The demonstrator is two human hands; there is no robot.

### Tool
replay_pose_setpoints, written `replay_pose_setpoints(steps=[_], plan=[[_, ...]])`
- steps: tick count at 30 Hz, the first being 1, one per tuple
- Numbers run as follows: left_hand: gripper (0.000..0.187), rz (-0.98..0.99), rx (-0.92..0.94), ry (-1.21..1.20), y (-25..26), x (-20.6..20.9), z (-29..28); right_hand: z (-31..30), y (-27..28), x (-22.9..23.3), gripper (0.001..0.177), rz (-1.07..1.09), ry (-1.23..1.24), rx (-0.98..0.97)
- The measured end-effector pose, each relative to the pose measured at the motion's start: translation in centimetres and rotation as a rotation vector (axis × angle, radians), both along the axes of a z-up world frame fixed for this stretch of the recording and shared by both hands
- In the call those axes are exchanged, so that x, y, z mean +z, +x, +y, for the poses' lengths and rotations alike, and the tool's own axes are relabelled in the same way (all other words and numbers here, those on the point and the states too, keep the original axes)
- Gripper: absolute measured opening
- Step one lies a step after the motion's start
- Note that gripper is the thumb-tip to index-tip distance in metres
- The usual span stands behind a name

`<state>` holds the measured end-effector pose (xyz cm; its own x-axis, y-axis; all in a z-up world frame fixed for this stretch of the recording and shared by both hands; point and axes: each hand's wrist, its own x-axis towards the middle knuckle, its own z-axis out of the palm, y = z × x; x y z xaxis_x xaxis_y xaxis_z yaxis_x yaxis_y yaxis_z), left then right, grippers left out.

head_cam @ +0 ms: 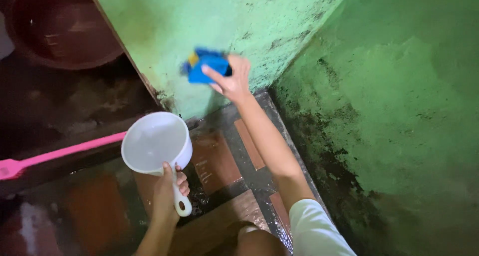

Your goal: The person scrubs a green-painted wall corner with a blue scrub brush while holding a white plastic scoop. They repeatedly dip the brush into the scoop and scrub the same wall section, then rinse the scoop in a larger bucket and continue scrubbing.

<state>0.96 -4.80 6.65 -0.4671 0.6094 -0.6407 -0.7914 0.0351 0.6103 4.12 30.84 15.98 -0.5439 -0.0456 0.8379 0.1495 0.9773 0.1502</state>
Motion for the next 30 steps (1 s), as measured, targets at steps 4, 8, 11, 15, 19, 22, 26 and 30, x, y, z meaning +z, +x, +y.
replay_pose_setpoints(steps=[4,8,11,15,19,22,26,30], plan=[[0.048,-0.043,-0.007,0.013,0.1,-1.9,0.6,-1.4,-2.5,11.3,0.037,0.363,-0.031,0.015],[0.049,-0.009,-0.005,-0.047,0.4,-3.4,1.1,-2.0,-3.2,13.2,0.014,0.498,0.07,0.059],[0.046,-0.006,0.006,-0.036,0.6,0.1,0.8,1.2,-2.7,1.3,0.035,0.316,0.084,0.174],[0.047,0.072,0.025,-0.05,1.1,3.1,1.0,3.9,2.0,-13.4,0.068,0.073,0.216,-0.047],[0.047,0.085,0.002,-0.087,1.5,4.9,0.8,4.8,6.4,-16.9,0.072,-0.356,0.178,-0.063],[0.048,0.087,0.006,-0.077,1.6,4.8,0.9,5.7,7.5,-14.7,0.109,-0.52,0.146,-0.056],[0.051,0.115,-0.028,-0.081,2.0,4.8,0.3,2.1,6.1,2.7,0.078,-0.436,-0.704,0.037],[0.049,0.066,-0.057,-0.074,1.8,2.4,-0.3,9.1,6.5,6.1,0.032,0.135,0.148,0.132]])
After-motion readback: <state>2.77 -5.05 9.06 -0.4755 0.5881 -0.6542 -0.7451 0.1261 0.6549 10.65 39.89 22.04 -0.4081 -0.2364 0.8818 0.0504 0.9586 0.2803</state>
